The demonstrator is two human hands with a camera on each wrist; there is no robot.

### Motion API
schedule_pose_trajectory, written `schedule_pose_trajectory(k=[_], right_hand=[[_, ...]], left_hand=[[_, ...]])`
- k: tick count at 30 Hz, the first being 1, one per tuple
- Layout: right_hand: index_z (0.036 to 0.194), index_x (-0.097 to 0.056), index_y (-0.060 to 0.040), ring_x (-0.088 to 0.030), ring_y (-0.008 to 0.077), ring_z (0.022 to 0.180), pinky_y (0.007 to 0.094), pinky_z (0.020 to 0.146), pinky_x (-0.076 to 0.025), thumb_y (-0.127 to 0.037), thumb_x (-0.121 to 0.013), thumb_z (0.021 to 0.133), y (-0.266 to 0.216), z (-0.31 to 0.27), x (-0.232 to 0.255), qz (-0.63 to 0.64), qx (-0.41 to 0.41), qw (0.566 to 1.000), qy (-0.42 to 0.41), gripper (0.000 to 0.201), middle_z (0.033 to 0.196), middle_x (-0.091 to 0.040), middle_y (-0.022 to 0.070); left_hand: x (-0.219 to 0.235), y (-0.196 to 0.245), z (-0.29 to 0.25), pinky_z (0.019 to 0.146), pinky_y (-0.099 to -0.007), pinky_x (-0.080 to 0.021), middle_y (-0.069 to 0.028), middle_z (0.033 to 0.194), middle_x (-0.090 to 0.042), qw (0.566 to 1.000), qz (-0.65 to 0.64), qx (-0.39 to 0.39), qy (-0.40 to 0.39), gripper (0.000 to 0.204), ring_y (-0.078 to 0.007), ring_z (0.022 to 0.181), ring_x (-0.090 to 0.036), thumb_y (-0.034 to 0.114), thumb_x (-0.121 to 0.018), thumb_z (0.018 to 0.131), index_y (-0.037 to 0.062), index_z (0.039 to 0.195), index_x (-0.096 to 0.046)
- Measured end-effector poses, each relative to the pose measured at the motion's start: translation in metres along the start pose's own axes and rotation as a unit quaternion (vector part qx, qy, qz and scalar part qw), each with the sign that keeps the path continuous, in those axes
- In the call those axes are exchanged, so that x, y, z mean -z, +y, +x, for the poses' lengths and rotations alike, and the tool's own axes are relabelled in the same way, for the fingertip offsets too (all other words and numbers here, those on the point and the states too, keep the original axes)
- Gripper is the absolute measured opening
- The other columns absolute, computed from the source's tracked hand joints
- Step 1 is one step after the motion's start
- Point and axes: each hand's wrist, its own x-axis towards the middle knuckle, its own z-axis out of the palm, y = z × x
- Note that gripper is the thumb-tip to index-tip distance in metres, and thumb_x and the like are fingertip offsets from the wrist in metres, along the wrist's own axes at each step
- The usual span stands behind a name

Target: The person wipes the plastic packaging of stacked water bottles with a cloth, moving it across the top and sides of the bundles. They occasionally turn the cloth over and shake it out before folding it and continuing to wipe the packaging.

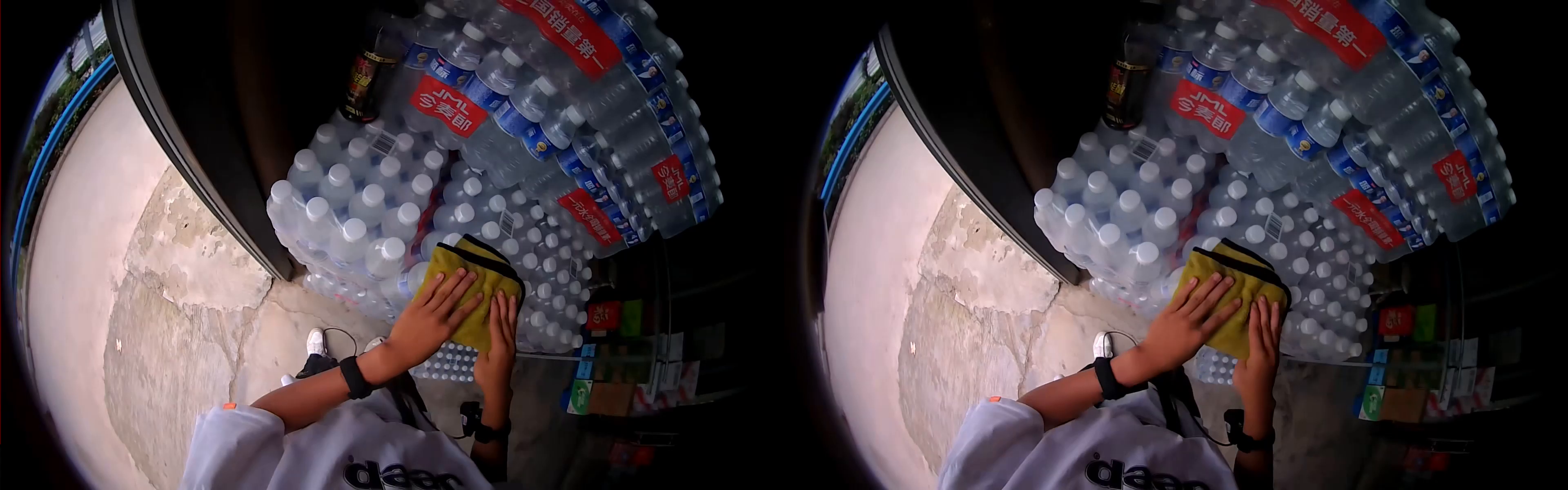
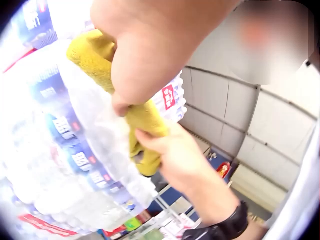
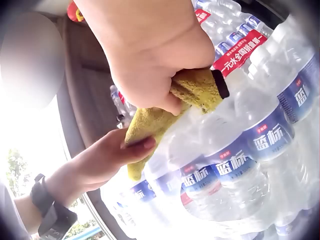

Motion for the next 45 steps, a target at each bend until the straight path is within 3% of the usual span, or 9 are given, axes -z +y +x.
schedule_pose_trajectory(k=[8,12,21,23,27,33,37,43,45], right_hand=[[0.15,-0.042,-0.0005,-0.027,0.0384,0.151,0.0455,0.121,-0.026,0.006,-0.052,0.084,0.011,0.081,-0.018,0.099,-0.028,0.995,-0.006,0.066,0.157,-0.04,0.0159],[0.149,-0.043,-0.001,-0.028,0.0378,0.15,0.0484,0.121,-0.024,0.002,-0.052,0.087,-0.015,0.088,-0.027,0.054,0.073,0.995,-0.047,0.063,0.157,-0.042,0.0139],[0.145,-0.046,0.0068,-0.039,0.0436,0.144,0.0533,0.119,-0.027,-0.008,-0.05,0.091,0.007,0.03,-0.021,0.066,0.005,0.998,-0.01,0.055,0.15,-0.047,0.025],[0.145,-0.046,0.0056,-0.038,0.0437,0.144,0.0536,0.119,-0.027,-0.012,-0.051,0.092,0.004,0.054,-0.037,0.087,-0.039,0.995,0.023,0.057,0.15,-0.047,0.0252],[0.146,-0.046,0.0044,-0.039,0.043,0.144,0.0525,0.119,-0.026,-0.021,-0.049,0.096,-0.017,0.077,-0.057,0.021,0.099,0.994,0.034,0.057,0.151,-0.047,0.0236],[0.144,-0.047,0.0077,-0.04,0.0437,0.143,0.0554,0.118,-0.026,-0.02,-0.049,0.098,-0.003,0.023,-0.035,0.02,0.13,0.991,-0.02,0.054,0.15,-0.048,0.0258],[0.147,-0.045,0.0043,-0.038,0.0437,0.144,0.0556,0.117,-0.027,-0.024,-0.049,0.099,0.005,0.024,-0.048,0.088,0.024,0.995,0.042,0.056,0.153,-0.043,0.0253],[0.147,-0.049,-0.0004,-0.036,0.0436,0.145,0.0557,0.119,-0.02,-0.026,-0.045,0.099,-0.043,0.045,-0.077,-0.051,0.137,0.989,0.027,0.054,0.154,-0.047,0.0175],[0.145,-0.051,-0.0002,-0.036,0.0446,0.145,0.0572,0.119,-0.02,-0.025,-0.044,0.099,-0.032,0.029,-0.077,-0.087,0.183,0.979,-0.018,0.053,0.152,-0.048,0.0167]], left_hand=[[-0.007,-0.036,0.051,0.117,-0.0528,-0.031,-0.0218,0.148,-0.047,0.989,-0.121,0.08,0.031,0.068,-0.0422,0.14,-0.041,0.003,-0.066,0.078,0.0039,0.144,-0.049],[-0.013,-0.034,0.026,0.115,-0.0578,-0.031,-0.0292,0.148,-0.043,0.909,-0.329,0.229,0.116,0.075,-0.0472,0.141,-0.037,-0.004,-0.063,0.077,0.0019,0.149,-0.044],[-0.013,-0.024,0.014,0.119,-0.0532,-0.027,-0.0245,0.155,-0.039,0.989,-0.127,0.036,0.063,0.074,-0.0472,0.146,-0.031,-0.001,-0.061,0.076,0.0028,0.148,-0.046],[-0.015,-0.041,0.027,0.12,-0.0546,-0.025,-0.0241,0.155,-0.039,0.962,-0.25,0.073,0.087,0.074,-0.0473,0.147,-0.029,-0.001,-0.06,0.078,0.003,0.15,-0.044],[-0.023,-0.038,0.005,0.12,-0.0577,-0.022,-0.0199,0.159,-0.035,0.885,-0.394,0.159,0.192,0.075,-0.0462,0.148,-0.027,0.006,-0.061,0.079,0.0027,0.151,-0.041],[-0.022,-0.006,-0.039,0.12,-0.0568,-0.021,-0.0186,0.162,-0.029,0.965,-0.197,0.138,0.104,0.078,-0.0448,0.152,-0.017,0.008,-0.064,0.079,0.01,0.153,-0.041],[-0.018,-0.037,-0.001,0.119,-0.0559,-0.024,-0.0162,0.161,-0.033,0.971,-0.22,0.027,0.089,0.077,-0.0406,0.152,-0.023,0.003,-0.06,0.08,0.0105,0.154,-0.04],[-0.058,-0.053,-0.048,0.121,-0.0536,-0.024,-0.0166,0.162,-0.031,0.878,-0.415,0.094,0.221,0.081,-0.0411,0.151,-0.023,-0.006,-0.058,0.075,0.0057,0.153,-0.039],[-0.071,-0.047,-0.069,0.122,-0.0538,-0.022,-0.0164,0.162,-0.029,0.895,-0.372,0.115,0.217,0.082,-0.0421,0.152,-0.021,-0.005,-0.059,0.074,0.0052,0.153,-0.039]])
